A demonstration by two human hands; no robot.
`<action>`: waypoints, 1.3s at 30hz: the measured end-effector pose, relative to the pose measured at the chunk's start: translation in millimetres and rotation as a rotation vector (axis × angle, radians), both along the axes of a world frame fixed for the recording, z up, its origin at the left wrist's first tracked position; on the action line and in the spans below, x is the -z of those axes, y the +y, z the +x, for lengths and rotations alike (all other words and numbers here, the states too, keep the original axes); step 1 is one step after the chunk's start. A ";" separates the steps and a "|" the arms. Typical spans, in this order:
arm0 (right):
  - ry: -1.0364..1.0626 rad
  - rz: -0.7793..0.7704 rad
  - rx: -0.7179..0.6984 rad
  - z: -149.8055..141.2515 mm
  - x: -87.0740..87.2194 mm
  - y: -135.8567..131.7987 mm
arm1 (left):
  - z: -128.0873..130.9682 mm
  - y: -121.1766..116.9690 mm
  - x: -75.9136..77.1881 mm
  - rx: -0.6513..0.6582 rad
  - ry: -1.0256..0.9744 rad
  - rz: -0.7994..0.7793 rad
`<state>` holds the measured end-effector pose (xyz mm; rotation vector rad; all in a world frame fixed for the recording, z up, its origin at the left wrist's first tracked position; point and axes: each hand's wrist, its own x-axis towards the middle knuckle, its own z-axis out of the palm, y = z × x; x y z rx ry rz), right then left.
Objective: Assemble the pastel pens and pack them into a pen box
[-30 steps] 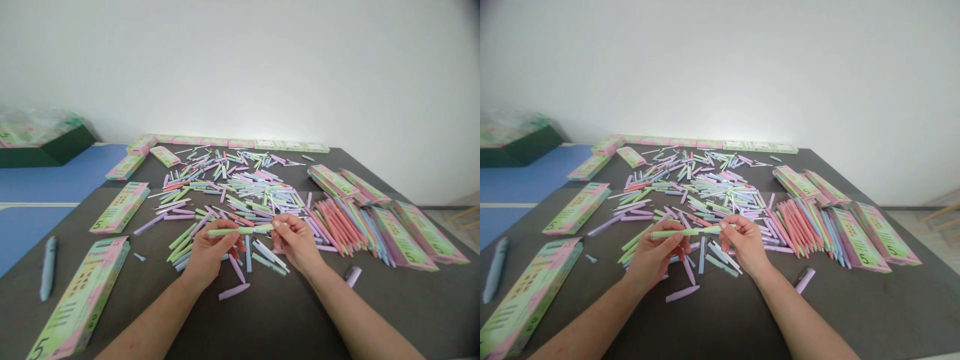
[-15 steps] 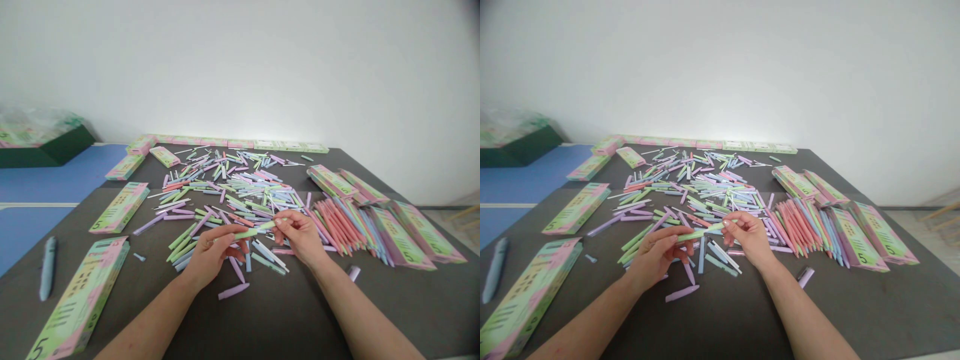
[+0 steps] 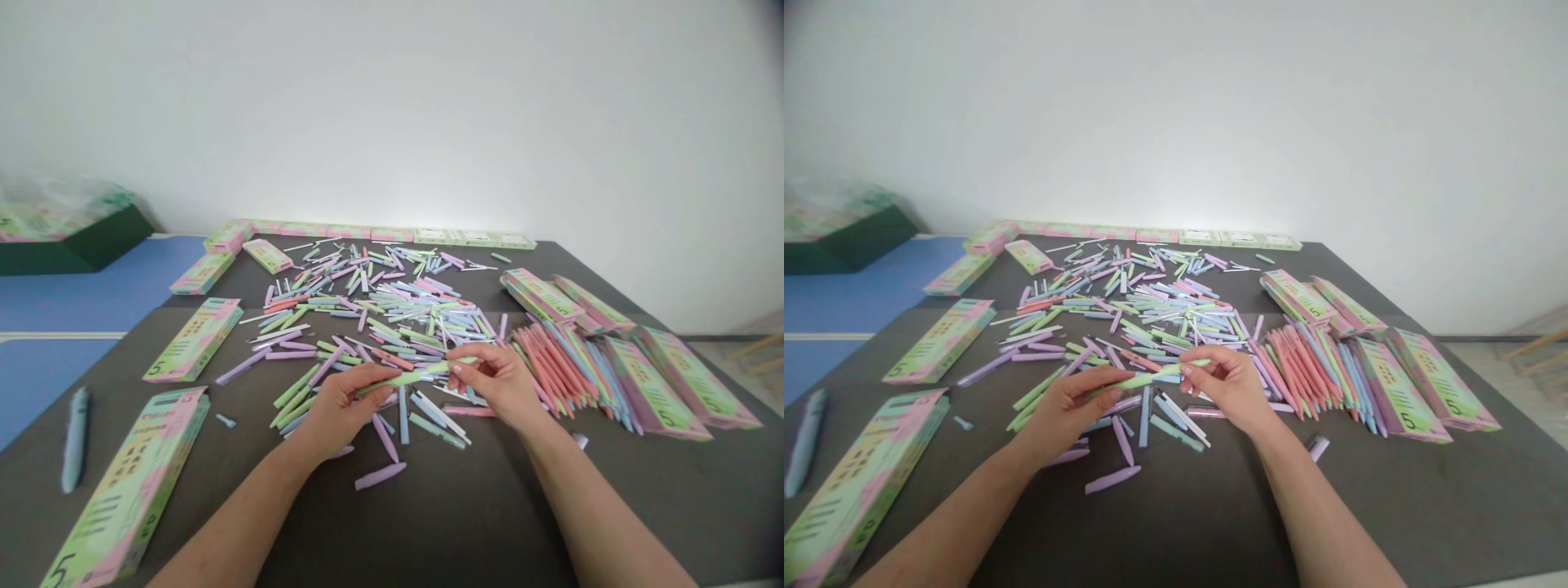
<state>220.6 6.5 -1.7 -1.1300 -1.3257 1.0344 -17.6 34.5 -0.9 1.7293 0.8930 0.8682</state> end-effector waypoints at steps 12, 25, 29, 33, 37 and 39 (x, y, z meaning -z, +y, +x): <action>-0.057 -0.099 -0.081 -6.2 4.4 -2.5 | 2.6 -4.6 4.3 0.189 0.480 0.275; -0.223 -0.094 -0.239 -11.7 1.8 -7.6 | 5.3 -8.9 4.0 0.262 0.675 0.340; -0.222 -0.100 -0.242 -12.4 7.0 -7.8 | 7.2 -11.7 7.3 0.258 0.727 0.383; -0.232 -0.100 -0.221 -14.4 10.6 -8.1 | 7.4 -12.7 11.2 0.226 0.767 0.438; -0.242 -0.089 -0.206 -16.5 10.3 -8.5 | 8.0 -12.5 9.3 0.213 0.782 0.447; -0.230 -0.094 -0.207 -16.7 10.7 -8.8 | 9.0 -13.0 7.1 0.226 0.796 0.450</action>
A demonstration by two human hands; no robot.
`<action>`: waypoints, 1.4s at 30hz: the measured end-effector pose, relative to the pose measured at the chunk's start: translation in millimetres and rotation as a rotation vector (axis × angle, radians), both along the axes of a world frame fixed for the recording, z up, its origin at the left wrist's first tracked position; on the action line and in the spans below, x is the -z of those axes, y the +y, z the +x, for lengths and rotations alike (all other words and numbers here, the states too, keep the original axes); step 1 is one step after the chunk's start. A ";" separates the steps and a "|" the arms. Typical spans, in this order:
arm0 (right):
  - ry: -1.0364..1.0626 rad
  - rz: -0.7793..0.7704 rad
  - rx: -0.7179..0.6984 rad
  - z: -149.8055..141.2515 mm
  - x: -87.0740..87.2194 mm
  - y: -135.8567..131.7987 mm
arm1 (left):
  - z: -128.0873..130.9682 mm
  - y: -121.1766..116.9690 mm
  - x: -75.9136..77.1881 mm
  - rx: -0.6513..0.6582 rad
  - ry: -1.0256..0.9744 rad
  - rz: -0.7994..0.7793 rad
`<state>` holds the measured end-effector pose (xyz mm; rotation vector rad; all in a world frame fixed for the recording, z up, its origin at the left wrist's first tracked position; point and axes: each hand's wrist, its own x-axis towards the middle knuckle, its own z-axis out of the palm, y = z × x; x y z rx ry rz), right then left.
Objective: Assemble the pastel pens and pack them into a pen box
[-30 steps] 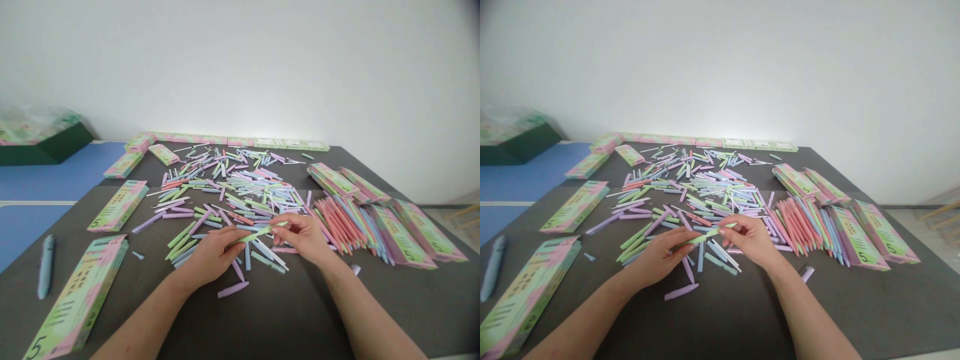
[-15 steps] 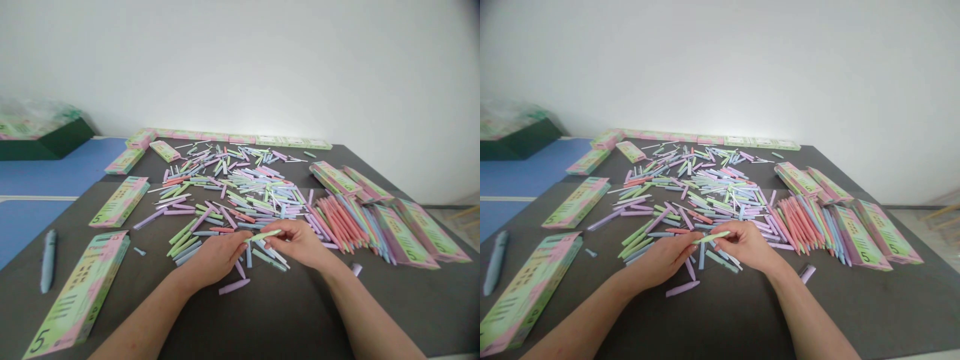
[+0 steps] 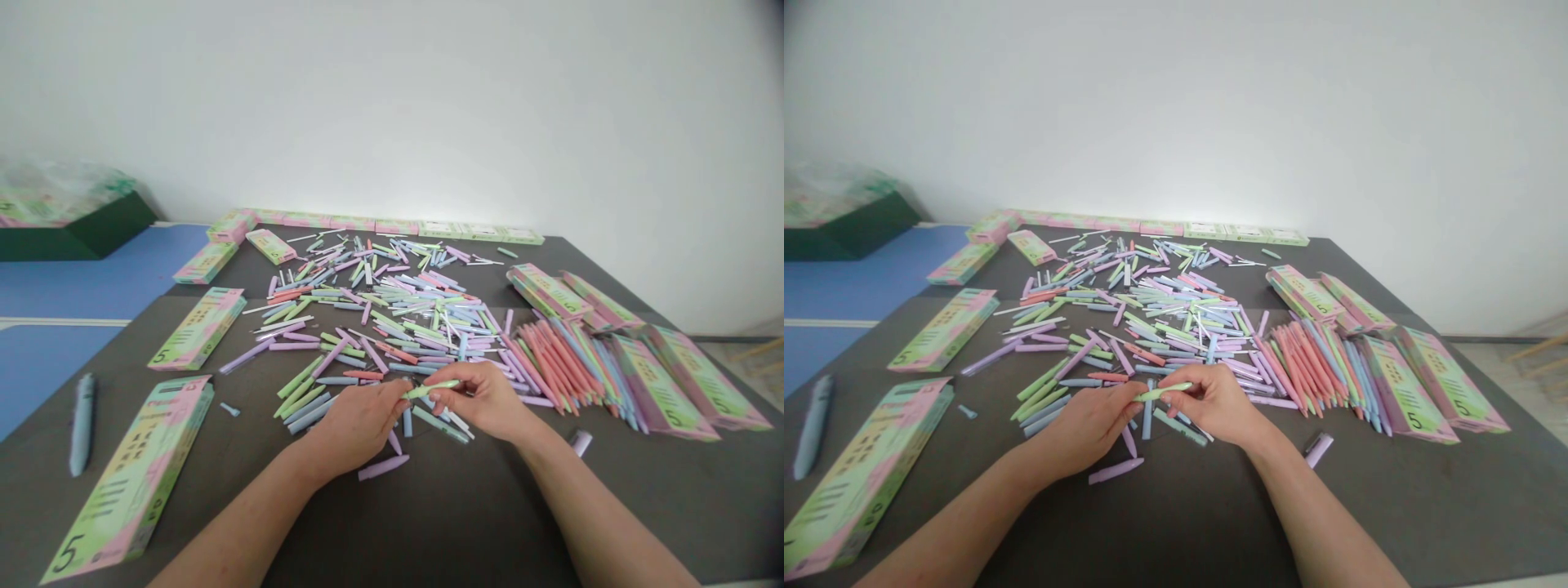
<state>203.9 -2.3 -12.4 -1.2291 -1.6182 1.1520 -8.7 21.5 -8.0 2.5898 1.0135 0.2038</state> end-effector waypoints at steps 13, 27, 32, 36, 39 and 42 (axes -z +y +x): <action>0.040 -0.030 -0.009 -3.7 1.7 -1.4 | 3.4 -2.3 0.8 -0.012 0.066 0.068; 0.165 -0.083 0.001 -4.9 -3.5 -0.9 | 3.4 -1.7 -2.0 -0.040 0.005 -0.004; 0.308 -0.145 0.037 -7.2 -3.9 1.4 | 3.2 -2.1 -4.7 -0.064 -0.099 -0.116; 0.339 -0.146 0.092 -8.5 -4.1 2.5 | 3.2 -1.3 -2.8 -0.096 -0.178 -0.173; 0.349 -0.097 0.143 -5.2 -2.6 3.0 | 2.8 0.5 -0.9 -0.116 -0.227 -0.220; 0.385 0.001 0.193 0.0 1.3 4.2 | 2.5 2.0 0.2 -0.132 -0.266 -0.261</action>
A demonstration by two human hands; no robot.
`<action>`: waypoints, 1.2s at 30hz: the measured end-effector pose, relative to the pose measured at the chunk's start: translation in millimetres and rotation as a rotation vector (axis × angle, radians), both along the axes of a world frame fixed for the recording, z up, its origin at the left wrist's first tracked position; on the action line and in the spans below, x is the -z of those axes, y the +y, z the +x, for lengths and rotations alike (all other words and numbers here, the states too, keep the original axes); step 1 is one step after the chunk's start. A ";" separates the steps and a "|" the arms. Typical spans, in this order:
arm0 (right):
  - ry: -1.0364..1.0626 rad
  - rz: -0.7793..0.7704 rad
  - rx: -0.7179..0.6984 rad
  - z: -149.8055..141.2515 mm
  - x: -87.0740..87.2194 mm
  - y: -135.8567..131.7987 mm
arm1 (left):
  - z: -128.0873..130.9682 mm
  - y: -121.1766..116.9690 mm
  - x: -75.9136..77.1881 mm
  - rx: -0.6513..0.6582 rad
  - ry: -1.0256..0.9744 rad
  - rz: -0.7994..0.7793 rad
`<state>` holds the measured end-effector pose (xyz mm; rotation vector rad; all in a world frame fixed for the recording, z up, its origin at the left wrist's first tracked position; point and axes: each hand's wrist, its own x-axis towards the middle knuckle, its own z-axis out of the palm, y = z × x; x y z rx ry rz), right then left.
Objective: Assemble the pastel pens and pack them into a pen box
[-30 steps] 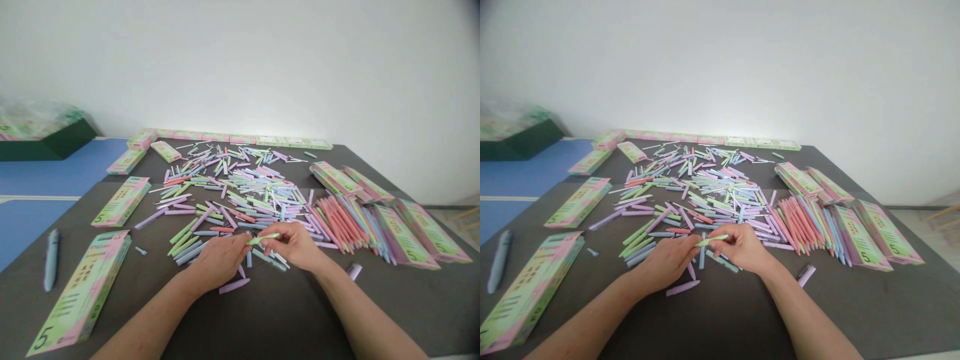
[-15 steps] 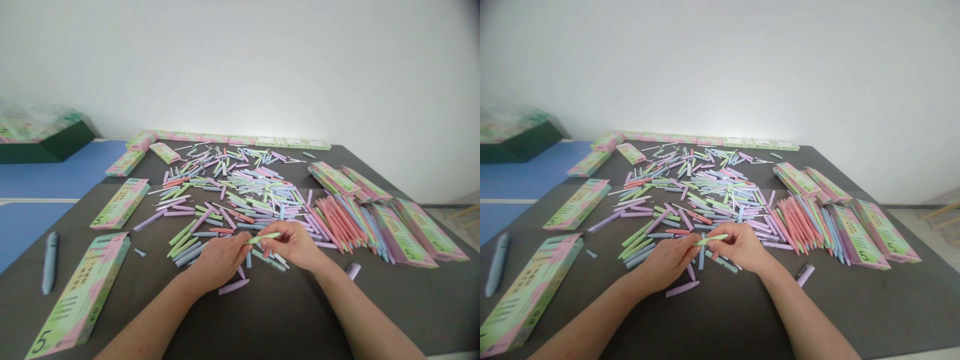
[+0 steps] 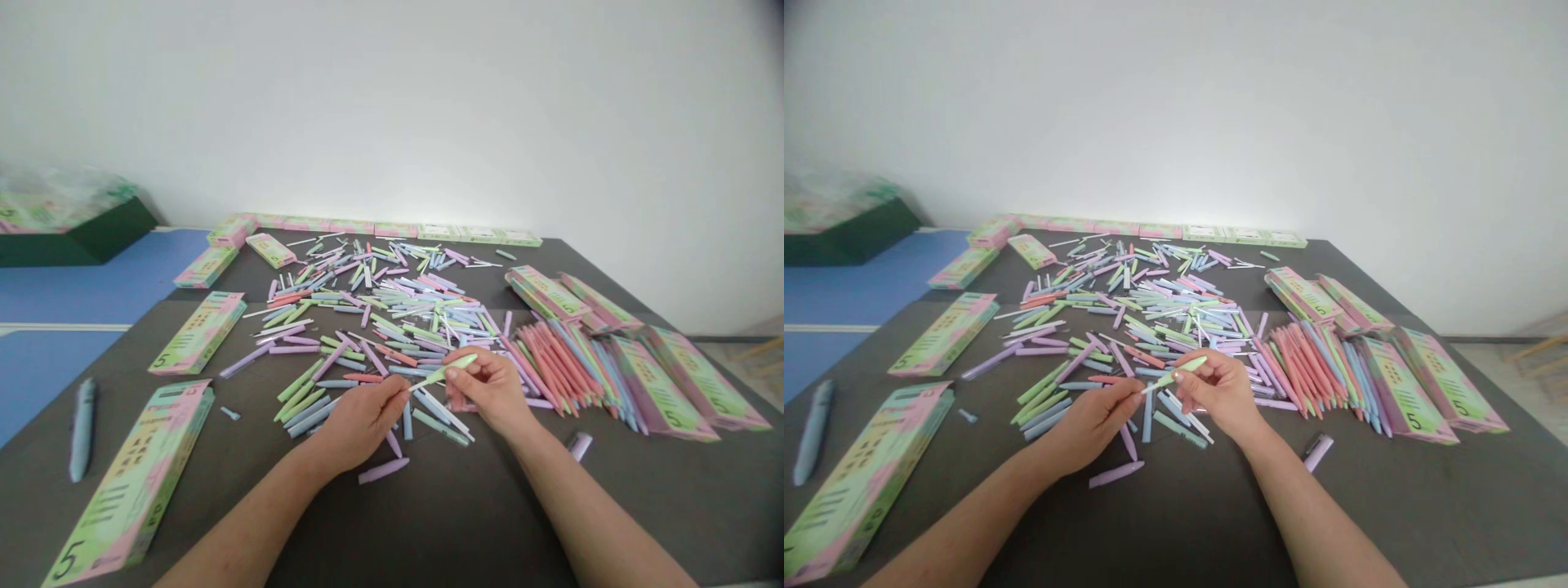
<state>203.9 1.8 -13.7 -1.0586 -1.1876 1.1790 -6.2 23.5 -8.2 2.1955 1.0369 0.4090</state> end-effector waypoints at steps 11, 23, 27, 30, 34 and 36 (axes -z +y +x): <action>0.337 0.097 0.256 7.2 -8.4 8.9 | -0.9 1.7 -2.0 0.010 -0.045 -0.026; 0.160 -0.083 -0.051 -13.4 2.6 -3.2 | -1.2 1.5 -1.0 -0.009 -0.045 -0.039; -0.001 -0.087 -0.009 -18.7 3.4 -3.0 | -1.0 1.1 -1.0 0.018 -0.018 -0.053; 0.043 -0.097 0.030 -18.8 4.8 0.3 | -0.9 -0.3 -2.8 0.044 -0.001 -0.072; 0.132 -0.118 0.051 -14.8 9.3 3.6 | -1.1 -1.7 -5.4 0.061 0.015 -0.090; 0.186 -0.104 0.063 -13.2 10.6 4.8 | -1.4 -1.5 -5.9 0.064 0.021 -0.091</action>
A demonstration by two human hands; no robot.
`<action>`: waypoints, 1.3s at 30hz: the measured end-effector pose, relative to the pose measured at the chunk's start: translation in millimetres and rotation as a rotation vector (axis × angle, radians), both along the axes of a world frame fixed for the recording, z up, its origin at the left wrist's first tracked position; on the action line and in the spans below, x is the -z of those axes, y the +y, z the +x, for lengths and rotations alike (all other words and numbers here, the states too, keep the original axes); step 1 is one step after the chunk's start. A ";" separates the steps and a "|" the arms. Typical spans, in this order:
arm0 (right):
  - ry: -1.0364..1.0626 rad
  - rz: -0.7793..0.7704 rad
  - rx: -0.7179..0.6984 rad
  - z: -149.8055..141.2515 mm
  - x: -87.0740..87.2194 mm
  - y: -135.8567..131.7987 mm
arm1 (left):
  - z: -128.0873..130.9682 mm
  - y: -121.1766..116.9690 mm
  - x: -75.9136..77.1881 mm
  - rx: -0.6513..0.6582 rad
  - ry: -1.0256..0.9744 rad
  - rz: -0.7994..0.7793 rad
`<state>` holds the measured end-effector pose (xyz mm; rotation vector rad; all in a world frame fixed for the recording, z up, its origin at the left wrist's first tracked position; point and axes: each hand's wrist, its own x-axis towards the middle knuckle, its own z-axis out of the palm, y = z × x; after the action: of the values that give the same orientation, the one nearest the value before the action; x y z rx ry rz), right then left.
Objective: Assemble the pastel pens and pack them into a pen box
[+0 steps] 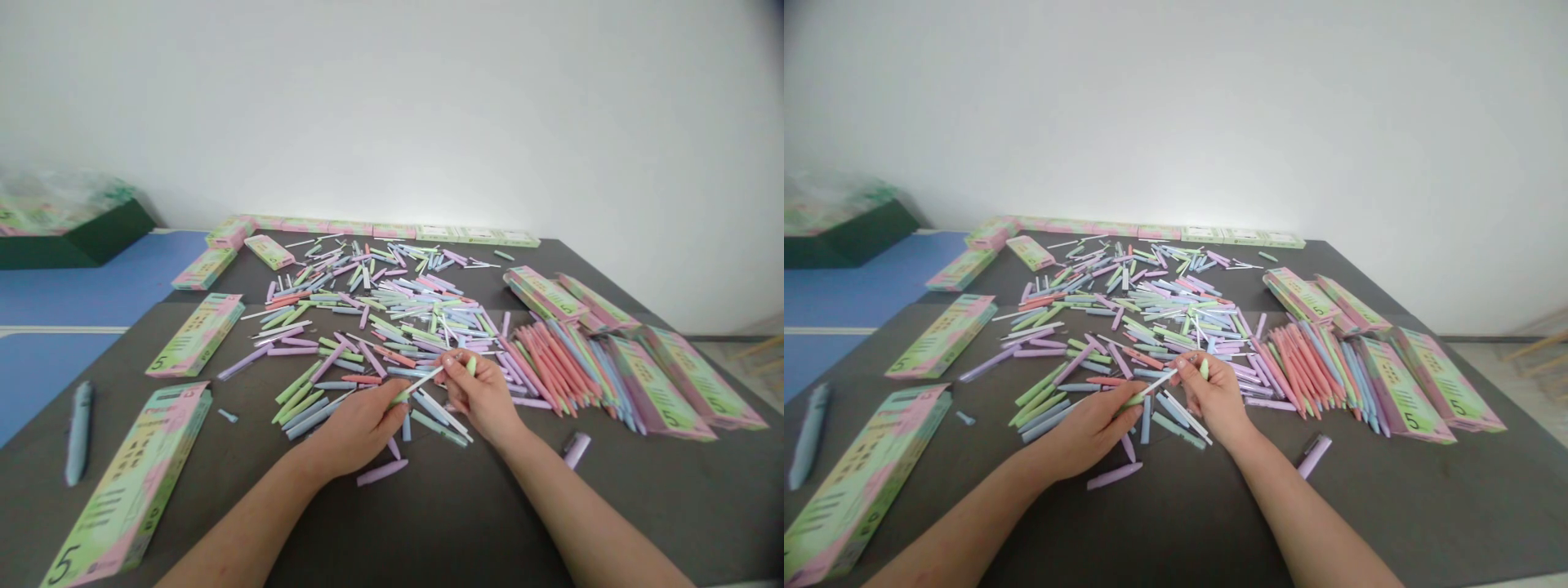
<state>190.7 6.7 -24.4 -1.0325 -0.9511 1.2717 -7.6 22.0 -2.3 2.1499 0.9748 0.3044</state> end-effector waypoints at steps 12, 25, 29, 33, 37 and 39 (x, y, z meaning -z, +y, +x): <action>0.254 -0.018 0.157 7.5 -8.6 7.1 | -1.0 1.3 1.1 -0.038 0.035 0.039; 0.319 -0.086 0.141 13.9 -3.7 11.1 | -2.3 6.0 13.5 -0.038 0.124 0.385; 0.266 -0.091 0.118 13.1 -3.2 10.4 | -2.3 8.0 19.8 -0.071 0.099 0.439; 0.248 -0.115 0.113 13.0 -1.7 10.6 | -4.0 11.4 25.5 -0.118 0.079 0.448; 0.258 -0.117 0.128 12.9 0.2 11.4 | -7.6 19.1 27.1 -0.207 0.036 0.423; 0.254 -0.117 0.119 12.8 0.3 11.9 | -9.4 24.2 25.3 -0.273 0.013 0.372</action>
<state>203.5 18.5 -24.7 -0.9748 -0.6189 1.3346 -17.0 46.2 -27.6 2.3467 1.3053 0.6484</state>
